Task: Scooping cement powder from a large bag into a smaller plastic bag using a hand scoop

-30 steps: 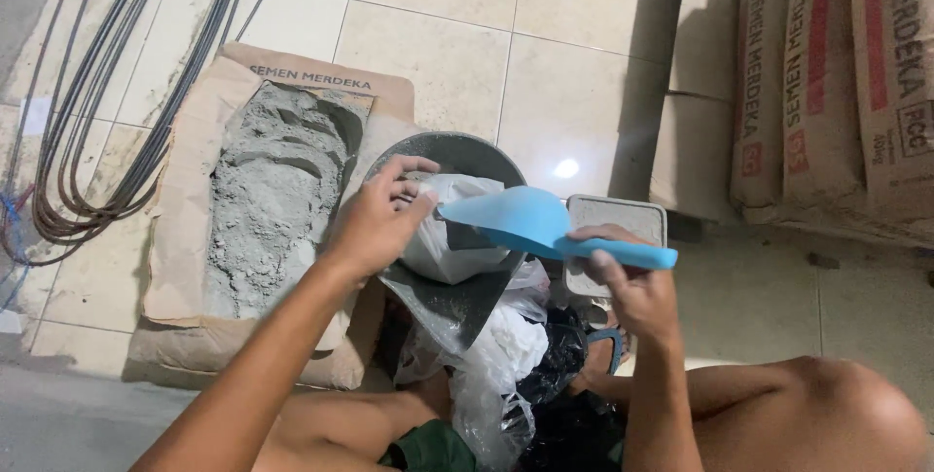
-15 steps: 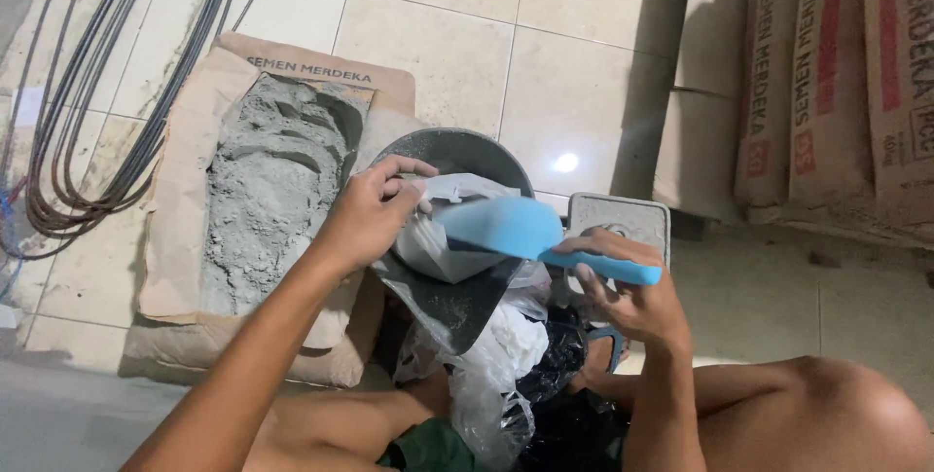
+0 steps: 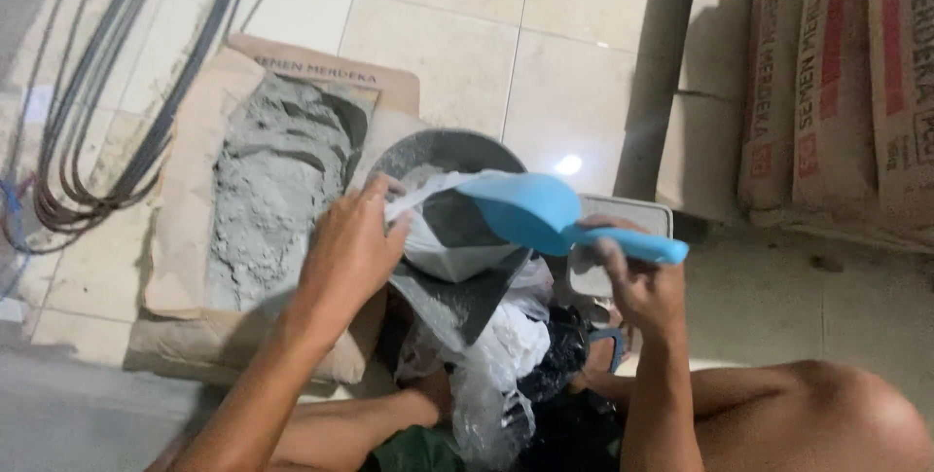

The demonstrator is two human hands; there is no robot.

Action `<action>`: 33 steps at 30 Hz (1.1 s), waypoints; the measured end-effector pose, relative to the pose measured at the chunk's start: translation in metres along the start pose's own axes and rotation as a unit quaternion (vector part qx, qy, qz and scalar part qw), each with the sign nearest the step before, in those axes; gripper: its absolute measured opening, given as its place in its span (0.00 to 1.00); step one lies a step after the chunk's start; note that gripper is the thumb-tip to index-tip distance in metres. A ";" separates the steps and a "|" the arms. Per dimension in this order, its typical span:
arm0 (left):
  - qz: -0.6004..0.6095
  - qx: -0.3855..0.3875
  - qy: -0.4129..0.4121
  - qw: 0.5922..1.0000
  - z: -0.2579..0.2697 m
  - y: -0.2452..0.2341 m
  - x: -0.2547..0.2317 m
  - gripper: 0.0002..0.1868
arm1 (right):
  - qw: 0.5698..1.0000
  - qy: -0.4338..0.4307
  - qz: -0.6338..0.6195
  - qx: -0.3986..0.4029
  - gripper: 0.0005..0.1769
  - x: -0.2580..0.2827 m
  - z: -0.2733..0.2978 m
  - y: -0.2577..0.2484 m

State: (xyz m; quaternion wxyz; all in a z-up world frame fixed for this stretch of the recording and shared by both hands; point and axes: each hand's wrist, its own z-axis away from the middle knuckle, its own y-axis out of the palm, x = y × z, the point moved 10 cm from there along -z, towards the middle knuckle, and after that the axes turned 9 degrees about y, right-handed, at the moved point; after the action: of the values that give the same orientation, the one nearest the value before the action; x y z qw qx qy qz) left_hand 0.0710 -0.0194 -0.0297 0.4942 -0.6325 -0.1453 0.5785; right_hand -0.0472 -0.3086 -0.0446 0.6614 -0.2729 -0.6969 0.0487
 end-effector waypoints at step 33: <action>0.168 -0.389 -0.004 0.906 0.060 0.090 -0.041 0.14 | 0.994 -0.076 -0.073 0.006 0.09 0.048 -0.051 0.003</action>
State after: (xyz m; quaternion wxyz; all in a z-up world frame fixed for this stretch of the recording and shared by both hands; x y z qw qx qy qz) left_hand -0.0278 -0.0651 -0.0680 0.1035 -0.7873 -0.2528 0.5528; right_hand 0.0032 -0.3000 0.0032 0.6100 -0.2128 -0.7629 0.0244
